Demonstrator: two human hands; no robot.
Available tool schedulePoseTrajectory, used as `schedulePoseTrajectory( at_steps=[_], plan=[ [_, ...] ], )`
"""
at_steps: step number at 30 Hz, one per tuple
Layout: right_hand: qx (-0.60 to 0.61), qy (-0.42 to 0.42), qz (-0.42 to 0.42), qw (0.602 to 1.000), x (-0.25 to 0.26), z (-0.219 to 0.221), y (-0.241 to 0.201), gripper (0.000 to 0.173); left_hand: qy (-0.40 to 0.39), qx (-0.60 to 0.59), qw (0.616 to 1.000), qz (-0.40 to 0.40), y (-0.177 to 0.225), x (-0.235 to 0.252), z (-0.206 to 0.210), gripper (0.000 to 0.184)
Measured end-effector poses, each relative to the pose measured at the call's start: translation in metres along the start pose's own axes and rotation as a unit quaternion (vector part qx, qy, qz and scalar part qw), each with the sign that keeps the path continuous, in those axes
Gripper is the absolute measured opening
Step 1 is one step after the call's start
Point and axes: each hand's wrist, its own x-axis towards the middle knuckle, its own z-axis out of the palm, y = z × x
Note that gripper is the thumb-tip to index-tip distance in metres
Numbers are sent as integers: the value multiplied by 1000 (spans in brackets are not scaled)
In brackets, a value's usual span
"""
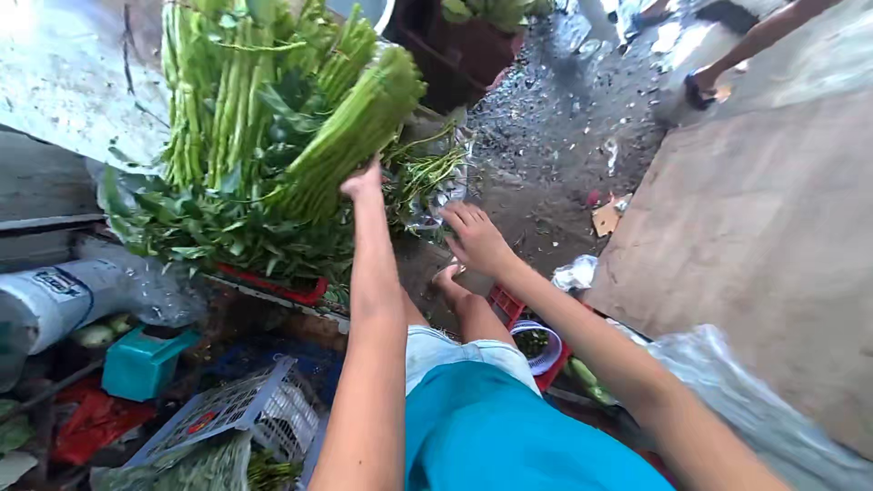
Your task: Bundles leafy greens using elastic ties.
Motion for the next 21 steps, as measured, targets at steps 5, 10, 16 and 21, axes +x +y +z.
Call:
schedulePoseTrajectory(
  at_steps=[5,10,16,21],
  plan=[
    [166,-179,369,897,-283,4,145,57,-39,20,991,123,-30,-34,21,69],
    [193,-150,551,798,-395,-56,219,53,-98,85,981,142,-29,114,-3,83],
    [205,-87,545,808,-368,-49,303,48,4,230,964,131,-30,147,15,80],
    [226,-112,477,842,-276,-18,402,47,-1,248,954,167,-29,153,25,69]
  ],
)
